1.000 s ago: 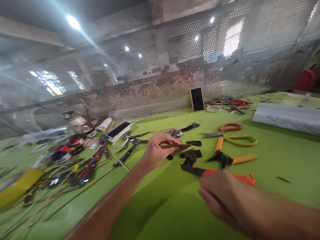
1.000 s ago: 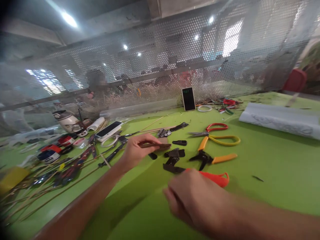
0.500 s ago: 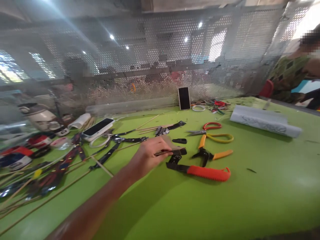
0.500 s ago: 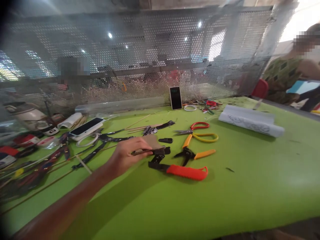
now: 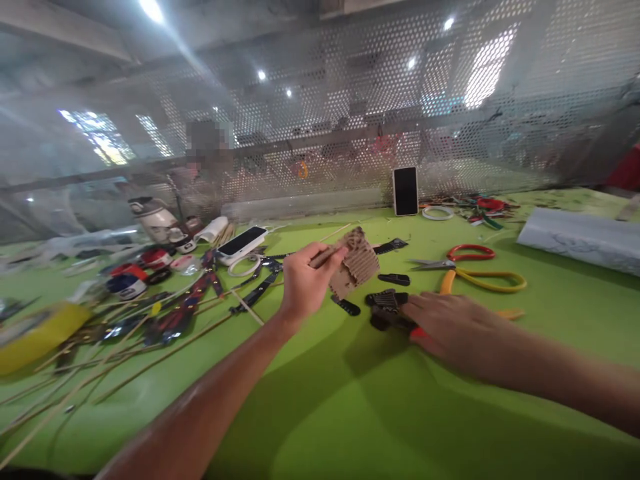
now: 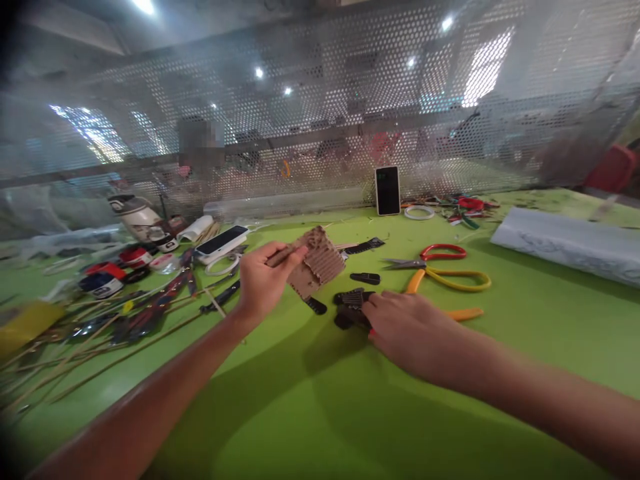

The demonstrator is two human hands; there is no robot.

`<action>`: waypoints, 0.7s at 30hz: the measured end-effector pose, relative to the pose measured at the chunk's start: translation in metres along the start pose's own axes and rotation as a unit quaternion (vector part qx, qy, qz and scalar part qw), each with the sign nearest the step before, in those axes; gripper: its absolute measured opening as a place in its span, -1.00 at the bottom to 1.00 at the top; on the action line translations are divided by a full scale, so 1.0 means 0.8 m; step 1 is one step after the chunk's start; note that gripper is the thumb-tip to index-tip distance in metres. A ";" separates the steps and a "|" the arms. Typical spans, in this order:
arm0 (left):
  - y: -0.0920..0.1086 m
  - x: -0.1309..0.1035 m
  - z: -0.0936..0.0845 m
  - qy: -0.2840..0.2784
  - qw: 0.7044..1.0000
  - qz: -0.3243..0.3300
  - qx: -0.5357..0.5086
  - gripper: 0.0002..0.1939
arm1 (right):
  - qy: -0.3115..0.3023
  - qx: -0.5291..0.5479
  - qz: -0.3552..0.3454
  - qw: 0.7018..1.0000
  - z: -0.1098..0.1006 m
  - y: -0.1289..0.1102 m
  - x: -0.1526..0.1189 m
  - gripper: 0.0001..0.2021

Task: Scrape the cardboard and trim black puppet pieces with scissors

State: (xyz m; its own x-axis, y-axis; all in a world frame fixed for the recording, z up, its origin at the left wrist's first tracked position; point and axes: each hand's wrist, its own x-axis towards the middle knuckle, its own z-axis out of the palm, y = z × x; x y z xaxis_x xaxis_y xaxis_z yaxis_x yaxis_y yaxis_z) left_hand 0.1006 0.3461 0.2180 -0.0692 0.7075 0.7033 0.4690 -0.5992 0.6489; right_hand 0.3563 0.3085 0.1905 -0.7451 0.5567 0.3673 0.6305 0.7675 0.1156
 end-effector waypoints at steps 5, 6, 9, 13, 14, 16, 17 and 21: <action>-0.014 0.006 -0.001 0.046 0.996 -0.080 -0.020 -0.66 | 0.004 0.035 0.051 0.998 -0.026 0.019 0.014 -0.79; -0.016 0.006 0.001 0.043 0.992 -0.110 -0.045 -0.68 | 0.023 0.054 0.057 0.997 -0.034 0.021 0.017 -0.76; -0.015 0.001 0.009 0.007 0.954 -0.227 -0.196 -0.71 | 0.066 0.117 0.077 0.988 -0.049 0.022 0.027 -0.69; 0.004 -0.007 0.014 -0.029 0.880 -0.312 -0.357 -0.71 | 0.083 0.151 0.086 0.981 -0.044 0.020 0.029 -0.67; 0.009 -0.008 0.014 -0.042 0.867 -0.320 -0.380 -0.72 | 0.088 0.154 0.088 0.980 -0.041 0.020 0.028 -0.66; 0.019 -0.010 0.012 -0.073 0.842 -0.329 -0.422 -0.77 | 0.104 0.159 0.094 0.977 -0.037 0.019 0.027 -0.65; 0.023 -0.011 0.012 -0.084 0.830 -0.332 -0.440 -0.80 | 0.112 0.161 0.096 0.976 -0.036 0.018 0.026 -0.65; 0.035 -0.018 0.014 -0.135 0.803 -0.333 -0.475 -0.73 | 0.122 0.162 0.089 0.975 -0.036 0.011 0.028 -0.65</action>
State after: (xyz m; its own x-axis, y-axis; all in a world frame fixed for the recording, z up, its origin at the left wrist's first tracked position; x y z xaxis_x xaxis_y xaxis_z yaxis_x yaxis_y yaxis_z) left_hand 0.1248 0.3237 0.2226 0.2274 0.9683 0.1032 -0.4857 0.0209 0.8739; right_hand 0.3514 0.3188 0.2264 -0.5307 0.6294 0.5677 0.6142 0.7471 -0.2541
